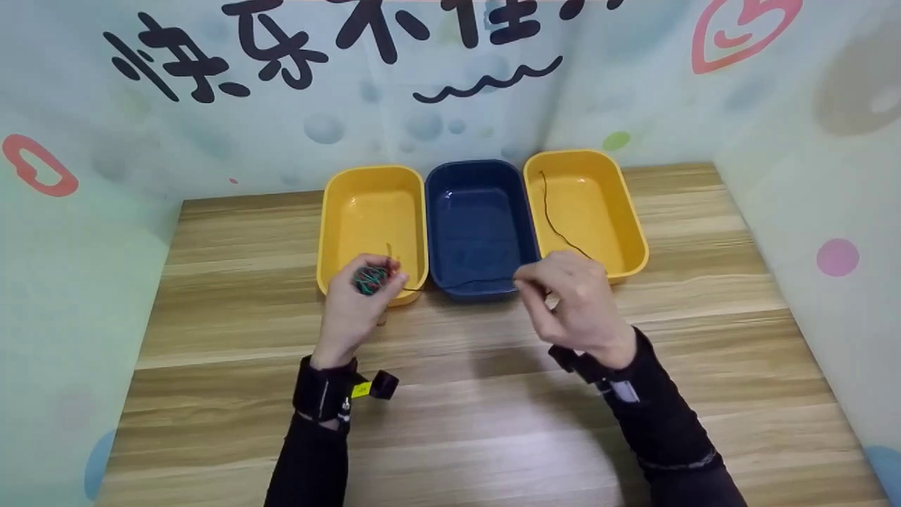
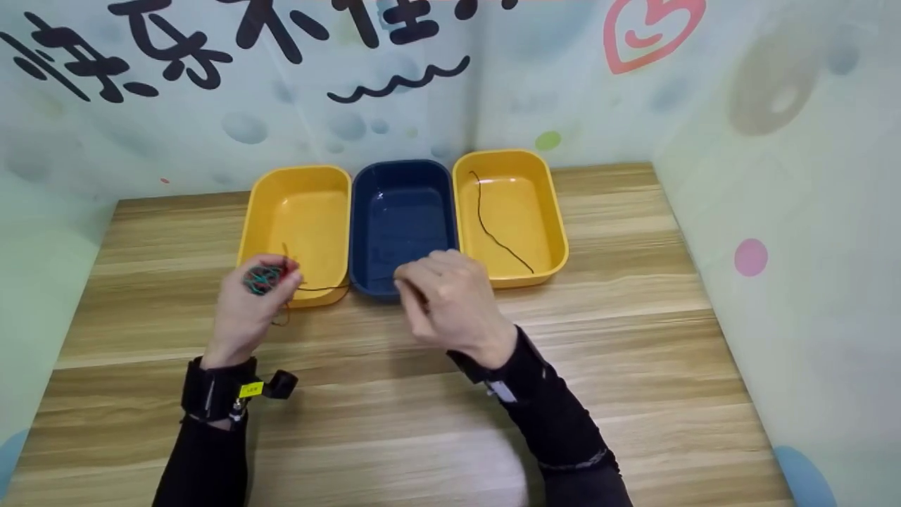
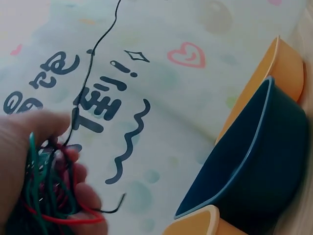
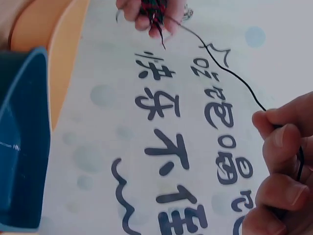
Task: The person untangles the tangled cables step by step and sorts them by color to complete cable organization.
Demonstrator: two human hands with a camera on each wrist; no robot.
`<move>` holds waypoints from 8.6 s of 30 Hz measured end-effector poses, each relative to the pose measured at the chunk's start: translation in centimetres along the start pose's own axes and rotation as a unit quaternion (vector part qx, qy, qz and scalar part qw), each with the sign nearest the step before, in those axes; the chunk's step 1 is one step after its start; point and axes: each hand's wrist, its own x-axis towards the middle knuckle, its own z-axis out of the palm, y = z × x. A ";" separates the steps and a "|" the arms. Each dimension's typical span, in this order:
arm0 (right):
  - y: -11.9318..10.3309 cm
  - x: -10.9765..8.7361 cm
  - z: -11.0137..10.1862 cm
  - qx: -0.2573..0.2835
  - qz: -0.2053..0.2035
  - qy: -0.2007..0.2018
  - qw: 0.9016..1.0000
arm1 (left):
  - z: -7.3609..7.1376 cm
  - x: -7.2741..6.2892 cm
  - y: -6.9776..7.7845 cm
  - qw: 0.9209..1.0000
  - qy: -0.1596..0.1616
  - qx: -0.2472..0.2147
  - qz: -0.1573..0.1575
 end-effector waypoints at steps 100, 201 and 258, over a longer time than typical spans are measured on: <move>12.8 -3.8 -5.0 -0.185 0.400 -0.135 0.887 | -1.5 -0.8 1.9 0.994 -0.025 -0.109 0.000; 9.3 -1.7 -3.5 -0.129 0.219 -0.094 0.963 | -0.3 -0.9 1.5 0.996 -0.022 0.048 0.076; 0.2 -0.8 4.4 -0.043 -0.166 -0.102 0.980 | 4.5 -2.7 0.5 0.944 -0.118 0.243 0.189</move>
